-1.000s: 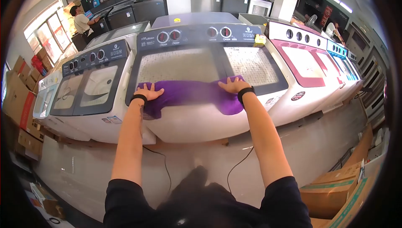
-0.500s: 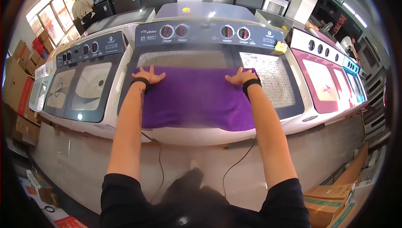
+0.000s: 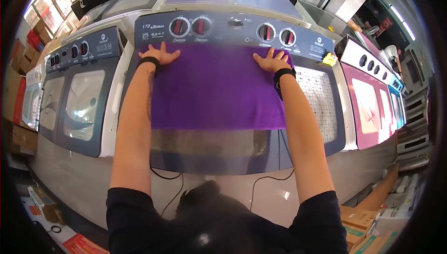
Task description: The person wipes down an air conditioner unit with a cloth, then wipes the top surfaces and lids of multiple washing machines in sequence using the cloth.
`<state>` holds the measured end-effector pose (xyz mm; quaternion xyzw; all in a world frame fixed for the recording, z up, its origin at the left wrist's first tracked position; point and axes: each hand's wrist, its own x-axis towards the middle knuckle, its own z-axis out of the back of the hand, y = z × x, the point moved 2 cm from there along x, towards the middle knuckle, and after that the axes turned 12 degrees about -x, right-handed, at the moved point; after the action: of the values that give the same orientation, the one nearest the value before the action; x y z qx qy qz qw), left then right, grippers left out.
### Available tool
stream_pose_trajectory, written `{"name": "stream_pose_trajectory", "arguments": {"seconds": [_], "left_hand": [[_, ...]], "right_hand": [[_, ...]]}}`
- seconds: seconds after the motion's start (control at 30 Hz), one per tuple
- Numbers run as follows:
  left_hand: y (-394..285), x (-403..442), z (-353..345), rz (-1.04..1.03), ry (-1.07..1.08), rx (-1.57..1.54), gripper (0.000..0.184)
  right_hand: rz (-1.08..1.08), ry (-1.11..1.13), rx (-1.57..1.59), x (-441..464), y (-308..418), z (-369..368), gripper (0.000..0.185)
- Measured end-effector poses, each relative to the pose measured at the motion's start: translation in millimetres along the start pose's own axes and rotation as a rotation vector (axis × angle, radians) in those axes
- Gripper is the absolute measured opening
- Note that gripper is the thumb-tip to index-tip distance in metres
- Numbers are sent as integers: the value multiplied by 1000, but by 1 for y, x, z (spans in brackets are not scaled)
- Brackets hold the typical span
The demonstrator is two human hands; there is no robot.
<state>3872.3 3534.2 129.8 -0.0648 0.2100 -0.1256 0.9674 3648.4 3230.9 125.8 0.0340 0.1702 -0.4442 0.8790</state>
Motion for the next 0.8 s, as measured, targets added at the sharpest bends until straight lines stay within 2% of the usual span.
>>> {"name": "stream_pose_trajectory", "arguments": {"seconds": [0.13, 0.17, 0.27, 0.33, 0.4, 0.5, 0.63, 0.8], "left_hand": [[1, 11, -1, -30, -32, 5, 96], [0, 10, 0, -9, 24, -10, 97], [3, 2, -4, -61, -35, -37, 97], [4, -9, -6, -31, -14, -71, 97], [12, -1, -12, -39, -24, -109, 98], [23, -6, -22, -108, -53, -116, 99], [31, -38, -34, -112, -36, -101, 98], [49, -92, -55, -149, -40, -89, 96]], "right_hand": [[-3, 30, -22, 14, 0, -2, 100], [1, 23, -27, 17, 0, -4, 101], [13, 35, 4, 26, -2, -11, 101], [45, -24, -18, 17, -3, -9, 100], [71, 56, -56, 9, -7, -8, 99], [99, -18, -25, -14, -15, -15, 97], [74, 69, -88, -51, -25, -28, 97], [92, 10, -65, -93, -44, -55, 95]]}}
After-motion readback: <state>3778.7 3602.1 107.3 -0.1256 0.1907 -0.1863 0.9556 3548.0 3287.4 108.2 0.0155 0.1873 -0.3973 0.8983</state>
